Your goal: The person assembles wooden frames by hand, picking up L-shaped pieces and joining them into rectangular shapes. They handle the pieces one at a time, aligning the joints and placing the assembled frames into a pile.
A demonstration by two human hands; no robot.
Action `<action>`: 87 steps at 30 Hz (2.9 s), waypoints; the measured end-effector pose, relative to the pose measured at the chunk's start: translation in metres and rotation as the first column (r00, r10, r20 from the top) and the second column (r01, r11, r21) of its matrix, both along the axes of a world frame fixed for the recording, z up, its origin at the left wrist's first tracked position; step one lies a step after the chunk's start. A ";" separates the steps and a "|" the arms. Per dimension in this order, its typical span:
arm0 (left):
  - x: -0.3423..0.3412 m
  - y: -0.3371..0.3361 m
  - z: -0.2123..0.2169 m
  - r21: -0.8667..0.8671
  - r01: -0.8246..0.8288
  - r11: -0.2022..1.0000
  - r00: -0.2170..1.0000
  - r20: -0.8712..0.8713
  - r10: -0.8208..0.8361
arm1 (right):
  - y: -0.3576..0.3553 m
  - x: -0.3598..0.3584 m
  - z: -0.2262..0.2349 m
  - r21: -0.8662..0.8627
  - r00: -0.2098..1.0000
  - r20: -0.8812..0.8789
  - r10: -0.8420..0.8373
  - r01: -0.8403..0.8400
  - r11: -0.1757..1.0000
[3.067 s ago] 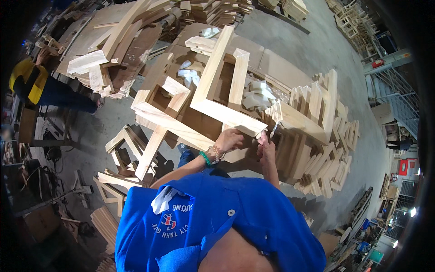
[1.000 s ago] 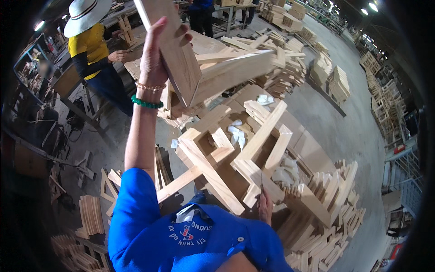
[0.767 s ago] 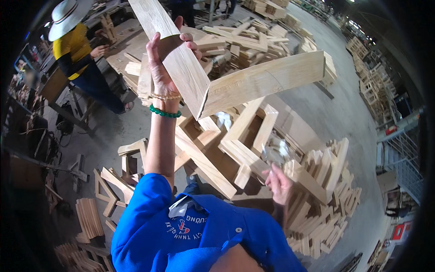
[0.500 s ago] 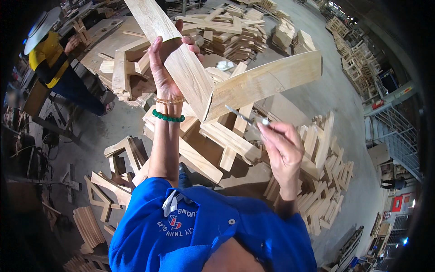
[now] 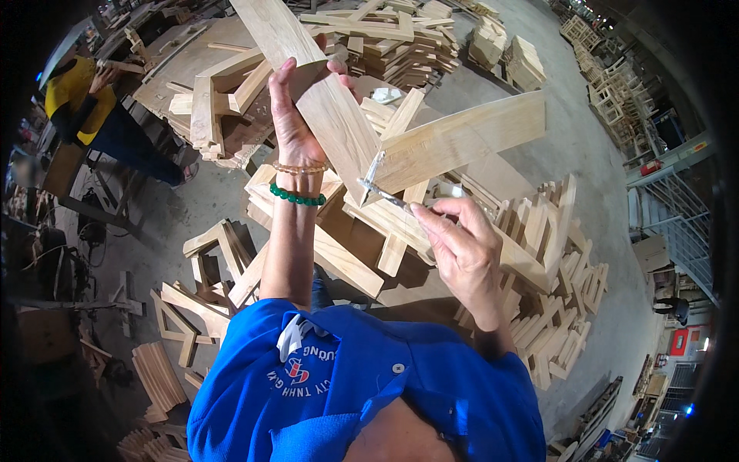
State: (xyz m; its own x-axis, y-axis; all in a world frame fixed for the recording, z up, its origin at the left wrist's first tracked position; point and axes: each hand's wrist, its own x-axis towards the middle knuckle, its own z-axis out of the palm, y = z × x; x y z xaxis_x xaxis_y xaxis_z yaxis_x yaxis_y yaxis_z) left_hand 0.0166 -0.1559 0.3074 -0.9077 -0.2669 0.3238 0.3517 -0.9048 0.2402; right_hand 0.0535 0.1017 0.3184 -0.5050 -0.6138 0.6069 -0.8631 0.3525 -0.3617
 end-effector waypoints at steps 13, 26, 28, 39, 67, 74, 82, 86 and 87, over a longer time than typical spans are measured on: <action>0.000 0.003 -0.010 0.140 0.066 0.988 0.996 0.043 -0.072 | 0.061 -0.005 -0.005 -0.588 0.805 0.551 0.221 0.187 0.787; 0.002 0.040 -0.025 0.090 -0.082 0.993 0.953 0.300 0.052 | 0.023 -0.030 0.010 -0.428 0.949 0.076 -0.305 0.308 0.850; 0.003 0.042 -0.025 0.068 -0.081 0.994 0.954 0.296 0.057 | 0.015 -0.037 0.006 -0.382 0.937 0.038 -0.346 0.334 0.862; -0.003 0.036 -0.044 -0.011 -0.147 0.989 0.882 0.451 0.136 | 0.006 -0.027 -0.029 -0.244 0.948 0.086 -0.308 0.319 0.916; -0.111 0.098 -0.023 -0.801 -0.354 -0.484 0.842 -0.497 0.208 | 0.130 -0.046 -0.101 -0.606 0.060 0.748 0.661 0.470 0.642; -0.091 0.100 -0.096 -0.350 -0.592 -0.726 0.632 -0.761 -0.148 | 0.118 -0.041 -0.115 -0.219 0.106 0.976 0.192 0.444 0.869; -0.088 0.110 -0.107 -0.346 -0.414 -0.842 0.620 -0.784 0.017 | 0.085 -0.063 -0.217 -0.385 -0.044 0.890 0.454 0.461 0.800; -0.058 0.087 -0.156 -0.752 0.037 -0.658 0.777 -0.392 0.492 | 0.023 -0.046 -0.221 -0.402 0.236 0.915 0.326 0.584 0.705; -0.041 0.080 -0.170 -0.849 0.059 -0.525 0.799 -0.275 0.535 | 0.016 -0.045 -0.219 -0.409 0.308 0.912 0.271 0.615 0.675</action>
State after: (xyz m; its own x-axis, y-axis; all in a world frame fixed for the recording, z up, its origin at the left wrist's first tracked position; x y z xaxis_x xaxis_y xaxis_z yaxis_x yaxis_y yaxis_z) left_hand -0.0247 -0.0756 0.1375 -0.9349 -0.1310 0.3299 0.0836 0.8219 0.5634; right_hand 0.0085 0.1175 0.0993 -0.9736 -0.1345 -0.1845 0.2130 -0.2449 -0.9458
